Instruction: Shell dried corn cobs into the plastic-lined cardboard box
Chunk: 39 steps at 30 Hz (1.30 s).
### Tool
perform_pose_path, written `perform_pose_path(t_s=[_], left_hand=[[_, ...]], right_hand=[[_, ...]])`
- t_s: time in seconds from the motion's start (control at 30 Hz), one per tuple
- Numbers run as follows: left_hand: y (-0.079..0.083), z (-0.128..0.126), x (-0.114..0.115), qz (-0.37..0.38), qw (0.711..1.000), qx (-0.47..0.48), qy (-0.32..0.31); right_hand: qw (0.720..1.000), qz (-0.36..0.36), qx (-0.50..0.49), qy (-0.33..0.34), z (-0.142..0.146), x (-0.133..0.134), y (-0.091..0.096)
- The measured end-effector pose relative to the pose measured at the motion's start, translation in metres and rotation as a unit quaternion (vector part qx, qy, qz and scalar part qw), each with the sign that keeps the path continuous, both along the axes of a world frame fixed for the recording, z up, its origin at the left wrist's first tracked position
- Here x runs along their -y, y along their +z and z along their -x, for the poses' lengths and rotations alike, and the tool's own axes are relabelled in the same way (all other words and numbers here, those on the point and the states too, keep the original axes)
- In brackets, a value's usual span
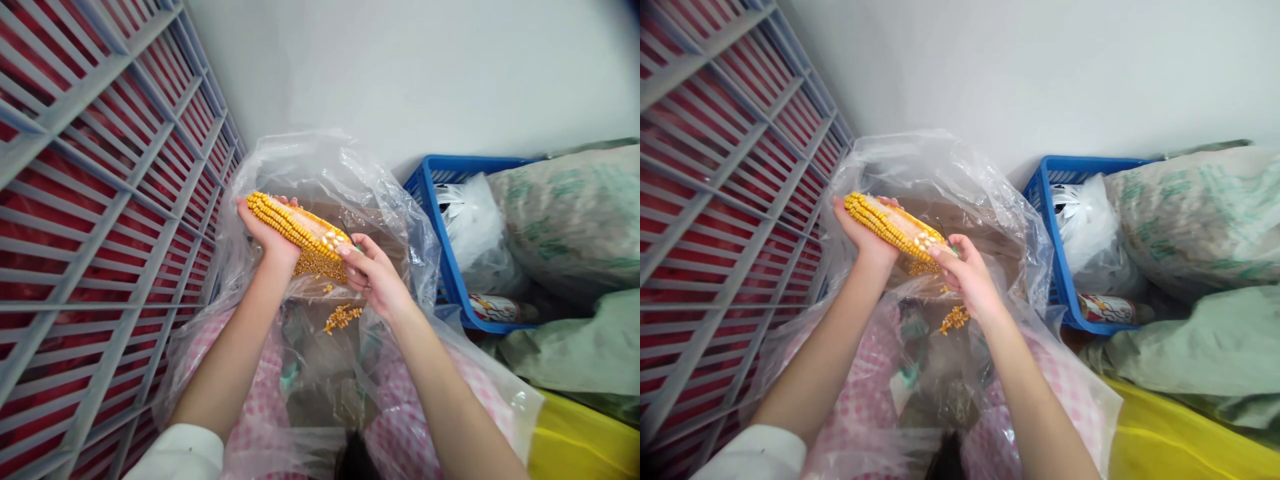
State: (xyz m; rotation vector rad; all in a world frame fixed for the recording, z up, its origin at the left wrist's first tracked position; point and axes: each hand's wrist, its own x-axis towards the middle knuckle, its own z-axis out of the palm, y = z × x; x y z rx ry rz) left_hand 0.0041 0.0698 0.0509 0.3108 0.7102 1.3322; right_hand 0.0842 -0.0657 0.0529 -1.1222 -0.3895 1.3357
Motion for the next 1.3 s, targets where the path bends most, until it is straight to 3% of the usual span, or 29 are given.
perform_pose_path(t_s=[0.2,0.47,0.87,1.0,1.3], left_hand=[[-0.001,-0.002,0.003,-0.009,1.000,-0.010,-0.016],[0.002,0.000,0.000,-0.030,0.998,-0.013,-0.050],[0.004,-0.001,0.004,-0.055,0.996,-0.038,-0.056],[0.005,0.001,0.004,-0.062,0.996,-0.005,-0.059],[0.011,-0.001,0.009,-0.055,0.997,-0.014,-0.051]], right_hand=[[0.999,0.021,0.030,-0.026,0.005,-0.001,-0.004],[1.000,-0.007,-0.025,-0.013,0.002,0.001,-0.001],[1.000,0.002,-0.028,-0.004,0.003,0.000,-0.002],[0.999,-0.003,-0.047,-0.007,0.003,-0.001,0.000],[1.000,-0.008,0.003,-0.010,0.006,-0.002,-0.006]])
